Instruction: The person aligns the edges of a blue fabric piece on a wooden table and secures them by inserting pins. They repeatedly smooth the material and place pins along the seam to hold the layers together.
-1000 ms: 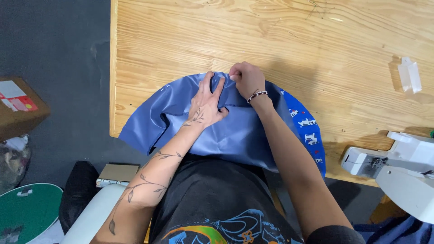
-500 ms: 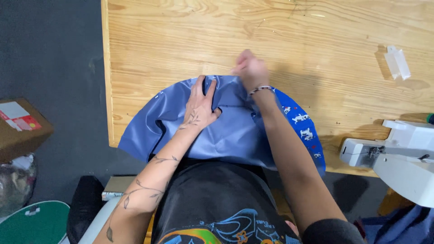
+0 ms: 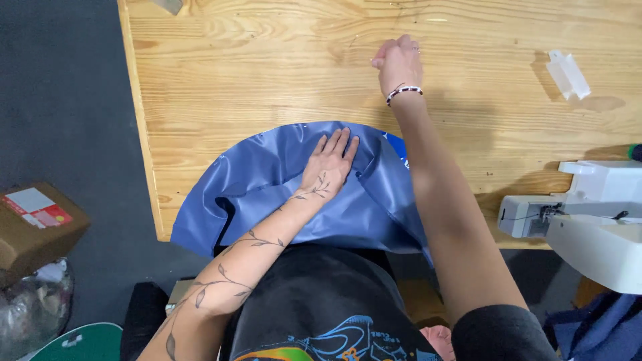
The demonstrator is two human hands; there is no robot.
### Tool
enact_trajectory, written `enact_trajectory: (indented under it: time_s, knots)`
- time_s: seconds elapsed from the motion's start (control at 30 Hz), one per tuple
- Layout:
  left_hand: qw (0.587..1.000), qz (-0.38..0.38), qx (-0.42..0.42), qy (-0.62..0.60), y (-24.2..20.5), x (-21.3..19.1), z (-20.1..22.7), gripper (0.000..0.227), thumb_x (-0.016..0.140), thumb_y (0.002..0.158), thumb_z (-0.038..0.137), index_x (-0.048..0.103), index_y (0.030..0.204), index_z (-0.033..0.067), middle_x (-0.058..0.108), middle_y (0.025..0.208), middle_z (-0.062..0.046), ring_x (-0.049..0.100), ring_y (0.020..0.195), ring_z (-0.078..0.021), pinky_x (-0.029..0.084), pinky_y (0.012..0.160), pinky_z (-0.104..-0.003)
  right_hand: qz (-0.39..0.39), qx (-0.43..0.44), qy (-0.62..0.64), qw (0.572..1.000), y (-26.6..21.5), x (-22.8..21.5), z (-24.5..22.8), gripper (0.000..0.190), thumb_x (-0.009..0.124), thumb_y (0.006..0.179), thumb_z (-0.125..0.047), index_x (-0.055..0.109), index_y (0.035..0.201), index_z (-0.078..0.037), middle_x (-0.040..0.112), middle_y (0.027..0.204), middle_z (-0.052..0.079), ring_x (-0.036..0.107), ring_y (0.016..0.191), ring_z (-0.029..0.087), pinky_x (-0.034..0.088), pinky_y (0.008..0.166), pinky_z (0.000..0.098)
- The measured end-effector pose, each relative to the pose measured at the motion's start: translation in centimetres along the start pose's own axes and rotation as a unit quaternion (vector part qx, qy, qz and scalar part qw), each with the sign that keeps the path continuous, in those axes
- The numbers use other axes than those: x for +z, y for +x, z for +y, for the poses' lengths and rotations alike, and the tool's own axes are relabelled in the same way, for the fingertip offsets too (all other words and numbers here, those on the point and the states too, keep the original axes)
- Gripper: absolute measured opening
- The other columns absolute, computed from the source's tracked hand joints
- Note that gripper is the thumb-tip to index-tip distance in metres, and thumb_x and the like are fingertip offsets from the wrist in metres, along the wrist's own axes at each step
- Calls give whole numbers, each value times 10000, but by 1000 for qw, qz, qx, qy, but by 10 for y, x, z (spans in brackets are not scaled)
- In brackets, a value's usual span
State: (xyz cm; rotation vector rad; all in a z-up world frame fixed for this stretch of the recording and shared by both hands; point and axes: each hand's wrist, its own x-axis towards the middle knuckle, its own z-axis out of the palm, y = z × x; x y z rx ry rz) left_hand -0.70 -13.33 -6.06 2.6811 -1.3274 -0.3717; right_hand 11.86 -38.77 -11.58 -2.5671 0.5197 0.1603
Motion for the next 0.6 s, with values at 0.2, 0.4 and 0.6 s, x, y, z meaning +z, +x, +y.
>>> enact_trajectory:
  time_s: [0.2,0.4,0.6]
  knots:
    - [990,134,45,-22,-6,0,-15,371,559,911,67,698,1254,34,697,1295,-120,627,1224,-290,490,1060,-402,43,-27,208,977,-73,-14,-1,182,591,825,-243,629,984,-162,666,787,6,617,756,209,476,724,390]
    - [991,101,22,-80,-10,-2,-11,410,657,898,170,688,1299,88,658,1331,-163,531,1360,-354,374,1169,-516,29,38,268,962,-157,-13,-10,86,715,987,-167,723,1071,-185,755,903,42,744,805,227,599,723,326]
    - [987,59,-51,-139,-5,-6,-2,449,756,834,169,704,1274,99,467,1494,-217,410,1449,-421,315,1191,-596,34,85,399,912,-195,-10,-58,117,725,967,-89,721,1080,-116,783,866,88,750,738,148,606,734,275]
